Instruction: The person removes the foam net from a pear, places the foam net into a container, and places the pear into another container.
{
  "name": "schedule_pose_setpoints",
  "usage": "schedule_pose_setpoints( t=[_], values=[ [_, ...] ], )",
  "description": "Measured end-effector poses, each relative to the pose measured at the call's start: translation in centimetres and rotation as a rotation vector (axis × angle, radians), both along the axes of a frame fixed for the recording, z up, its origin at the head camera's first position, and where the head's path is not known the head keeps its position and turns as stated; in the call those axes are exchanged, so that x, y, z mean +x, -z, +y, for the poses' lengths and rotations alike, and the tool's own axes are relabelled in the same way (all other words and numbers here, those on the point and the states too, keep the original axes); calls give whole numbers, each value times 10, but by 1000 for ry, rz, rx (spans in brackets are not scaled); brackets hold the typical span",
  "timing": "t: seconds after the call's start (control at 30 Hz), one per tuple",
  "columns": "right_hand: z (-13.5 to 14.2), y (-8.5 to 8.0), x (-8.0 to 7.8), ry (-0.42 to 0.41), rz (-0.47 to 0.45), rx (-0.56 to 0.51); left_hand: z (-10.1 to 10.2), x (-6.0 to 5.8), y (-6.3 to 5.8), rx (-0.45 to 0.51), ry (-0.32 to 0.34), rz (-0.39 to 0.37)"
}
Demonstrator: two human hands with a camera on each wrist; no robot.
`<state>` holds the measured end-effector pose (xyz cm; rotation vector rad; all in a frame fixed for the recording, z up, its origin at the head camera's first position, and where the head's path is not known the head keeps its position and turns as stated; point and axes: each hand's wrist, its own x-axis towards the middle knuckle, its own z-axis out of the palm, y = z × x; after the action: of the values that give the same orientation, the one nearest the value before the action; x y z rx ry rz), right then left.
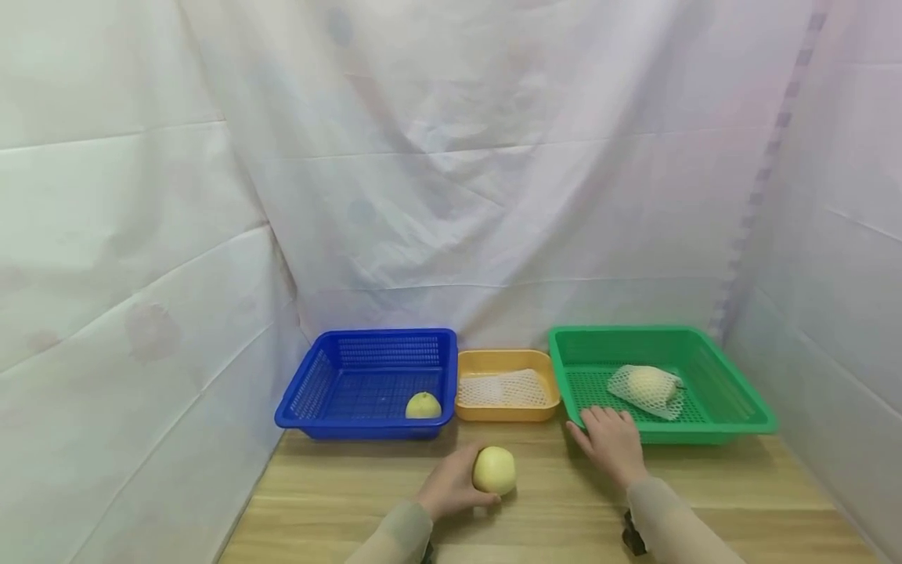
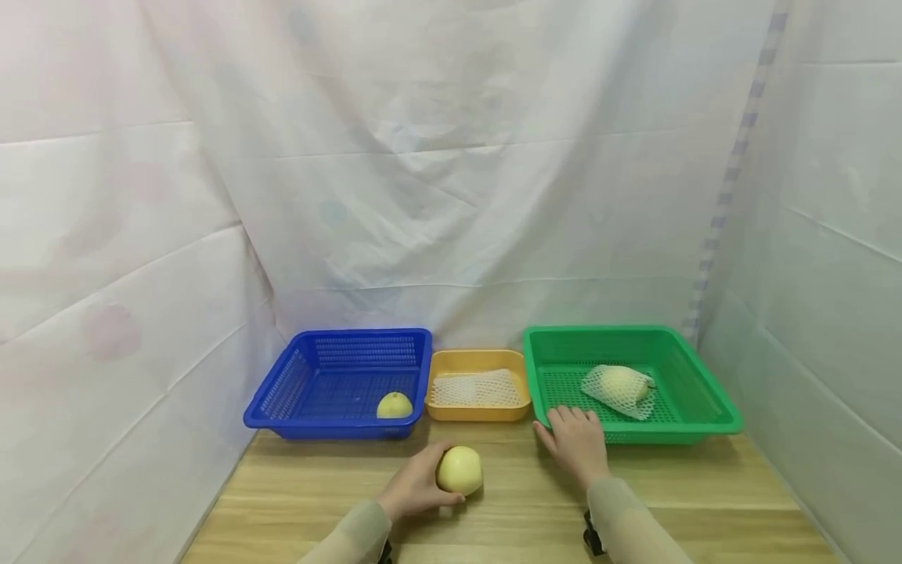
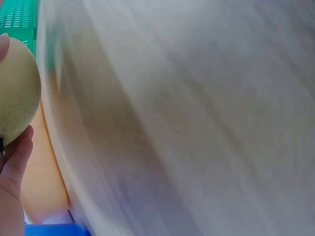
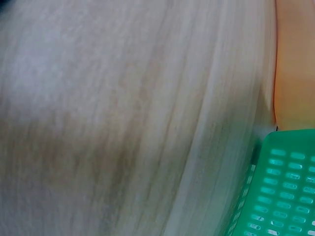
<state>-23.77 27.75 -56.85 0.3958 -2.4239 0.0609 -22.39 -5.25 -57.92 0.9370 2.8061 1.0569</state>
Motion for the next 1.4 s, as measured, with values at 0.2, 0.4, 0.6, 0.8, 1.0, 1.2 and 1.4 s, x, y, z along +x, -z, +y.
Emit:
schedule_pose_setpoints(
  t=[0.2, 0.4, 0.6, 0.8, 1.0, 1.2, 1.4],
  values=[
    [3, 1, 1, 7, -1, -12, -2, 2, -6, -6, 18, 27],
    [2, 0, 1, -12, 15, -14, -8, 7, -7, -19, 48, 39],
    [2, 1, 3, -2, 5, -26, -11, 9, -9, -8, 71, 43],
    [2, 1, 1, -5, 27, -21, -13, 12, -17, -4, 68, 43],
    [1, 1, 0, 0, 33, -21, -17, 14, -22, -14, 57, 49],
    [0, 1, 0, 9, 25, -19, -22, 16, -27, -15, 62, 82],
    [0, -1, 0, 19, 9, -26, -26, 18, -38, -24, 70, 122]
  ],
)
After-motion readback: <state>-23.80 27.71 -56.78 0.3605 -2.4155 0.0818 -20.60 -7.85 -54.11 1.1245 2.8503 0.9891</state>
